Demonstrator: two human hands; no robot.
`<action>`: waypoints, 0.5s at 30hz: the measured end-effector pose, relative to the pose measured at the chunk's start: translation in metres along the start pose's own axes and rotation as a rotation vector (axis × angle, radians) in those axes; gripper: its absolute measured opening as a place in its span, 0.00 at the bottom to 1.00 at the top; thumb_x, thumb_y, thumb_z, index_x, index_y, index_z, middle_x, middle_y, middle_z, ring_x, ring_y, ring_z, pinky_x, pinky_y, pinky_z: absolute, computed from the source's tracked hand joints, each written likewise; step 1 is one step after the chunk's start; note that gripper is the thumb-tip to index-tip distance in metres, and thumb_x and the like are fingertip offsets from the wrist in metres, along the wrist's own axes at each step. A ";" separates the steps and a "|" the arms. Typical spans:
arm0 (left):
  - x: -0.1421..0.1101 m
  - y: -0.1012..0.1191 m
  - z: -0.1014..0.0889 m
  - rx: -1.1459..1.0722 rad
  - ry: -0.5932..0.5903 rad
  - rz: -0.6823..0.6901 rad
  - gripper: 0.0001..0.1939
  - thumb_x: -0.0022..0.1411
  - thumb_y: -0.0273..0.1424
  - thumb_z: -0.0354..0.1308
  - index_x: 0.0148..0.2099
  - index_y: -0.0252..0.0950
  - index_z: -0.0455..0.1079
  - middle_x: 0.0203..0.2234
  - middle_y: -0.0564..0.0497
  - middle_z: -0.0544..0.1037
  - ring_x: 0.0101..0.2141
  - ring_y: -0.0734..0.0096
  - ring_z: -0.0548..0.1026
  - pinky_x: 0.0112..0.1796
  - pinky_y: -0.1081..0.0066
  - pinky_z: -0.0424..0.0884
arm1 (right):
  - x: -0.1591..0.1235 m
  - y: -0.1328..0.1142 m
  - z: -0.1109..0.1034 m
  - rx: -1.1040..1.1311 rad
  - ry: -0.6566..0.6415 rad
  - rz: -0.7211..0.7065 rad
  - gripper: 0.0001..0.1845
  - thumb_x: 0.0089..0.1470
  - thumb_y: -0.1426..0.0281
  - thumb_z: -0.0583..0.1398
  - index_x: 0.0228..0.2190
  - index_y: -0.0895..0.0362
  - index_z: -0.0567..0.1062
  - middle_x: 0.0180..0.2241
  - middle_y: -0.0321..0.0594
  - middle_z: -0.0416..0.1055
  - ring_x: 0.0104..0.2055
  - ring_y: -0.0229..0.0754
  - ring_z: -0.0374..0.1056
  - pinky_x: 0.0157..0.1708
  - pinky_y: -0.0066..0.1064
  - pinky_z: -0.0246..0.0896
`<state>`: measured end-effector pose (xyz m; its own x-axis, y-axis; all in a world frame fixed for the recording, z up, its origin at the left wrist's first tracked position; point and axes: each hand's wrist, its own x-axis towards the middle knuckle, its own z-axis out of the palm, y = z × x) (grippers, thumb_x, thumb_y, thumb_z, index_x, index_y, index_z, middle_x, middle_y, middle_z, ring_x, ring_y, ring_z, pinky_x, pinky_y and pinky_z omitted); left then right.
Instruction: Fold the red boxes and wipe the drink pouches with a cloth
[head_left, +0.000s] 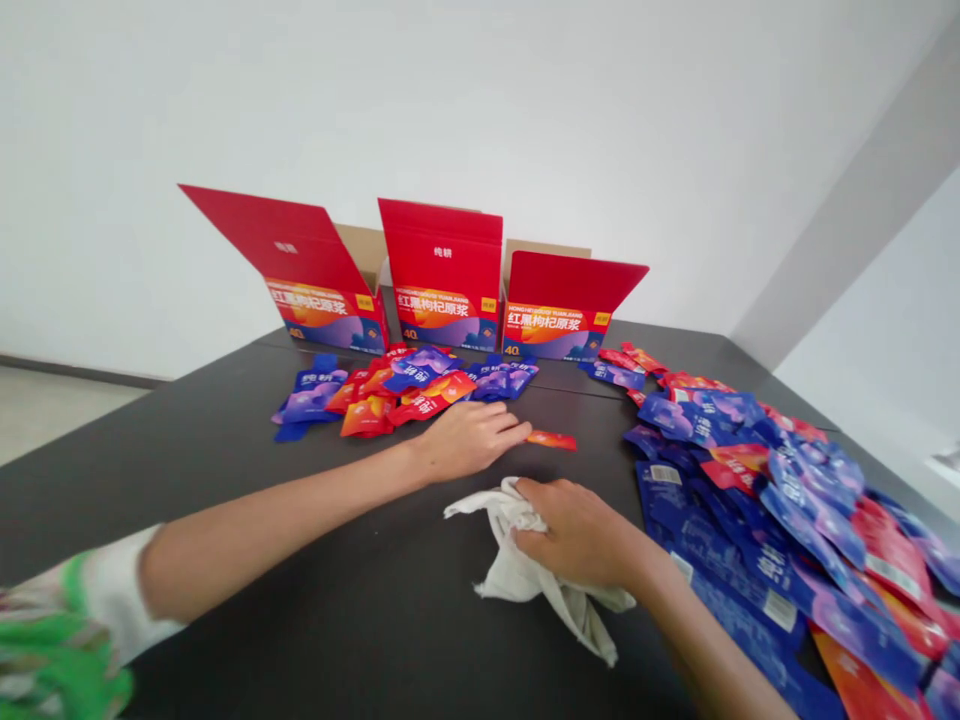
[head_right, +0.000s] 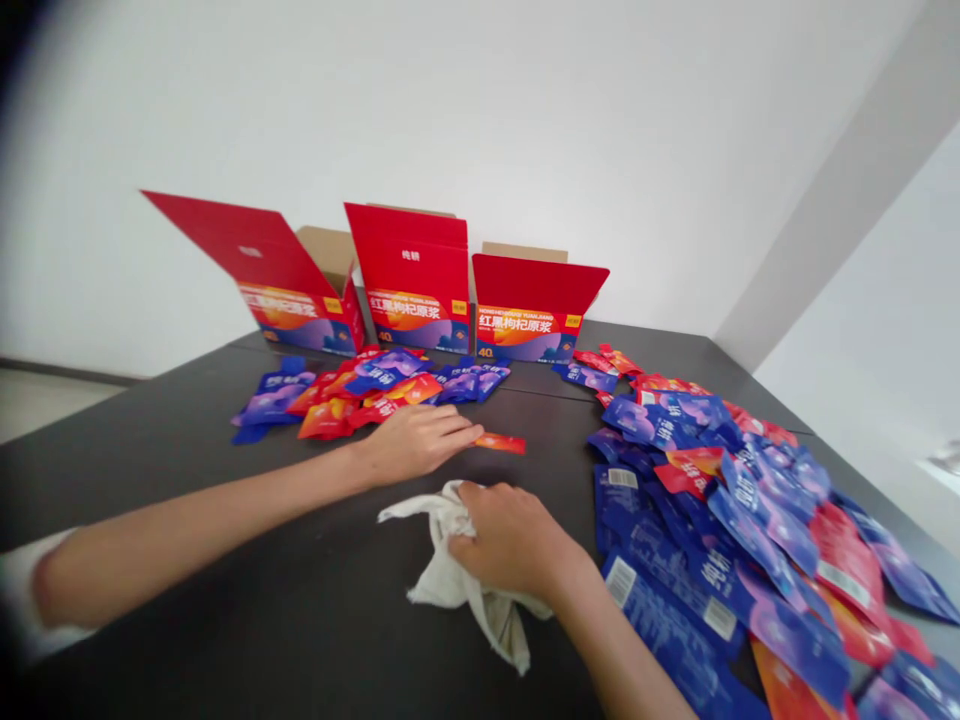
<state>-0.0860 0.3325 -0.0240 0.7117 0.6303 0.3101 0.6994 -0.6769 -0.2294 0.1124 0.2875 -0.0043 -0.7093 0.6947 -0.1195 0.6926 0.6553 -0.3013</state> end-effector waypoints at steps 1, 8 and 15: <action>-0.017 0.001 -0.005 0.005 -0.041 0.005 0.15 0.65 0.27 0.44 0.52 0.37 0.63 0.39 0.45 0.74 0.41 0.65 0.69 0.36 0.70 0.64 | -0.004 -0.003 -0.004 0.029 -0.018 -0.030 0.18 0.53 0.61 0.50 0.43 0.55 0.69 0.37 0.42 0.72 0.40 0.45 0.67 0.35 0.30 0.54; -0.092 0.026 -0.021 -0.297 -0.138 -0.059 0.22 0.63 0.37 0.50 0.57 0.38 0.59 0.52 0.44 0.66 0.50 0.63 0.64 0.49 0.65 0.62 | -0.001 -0.018 0.004 0.092 0.056 -0.008 0.20 0.54 0.62 0.51 0.48 0.54 0.66 0.38 0.40 0.72 0.41 0.43 0.66 0.36 0.27 0.52; -0.097 0.023 -0.012 -0.606 -0.073 -0.200 0.20 0.61 0.37 0.53 0.55 0.40 0.63 0.52 0.46 0.67 0.53 0.63 0.63 0.53 0.62 0.59 | 0.024 -0.025 0.026 0.066 0.318 0.319 0.15 0.56 0.62 0.48 0.42 0.56 0.65 0.34 0.40 0.71 0.35 0.42 0.67 0.29 0.27 0.51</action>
<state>-0.1399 0.2514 -0.0485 0.5886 0.7767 0.2242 0.6735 -0.6246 0.3954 0.0750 0.2802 -0.0246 -0.3792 0.9221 0.0767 0.8529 0.3805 -0.3576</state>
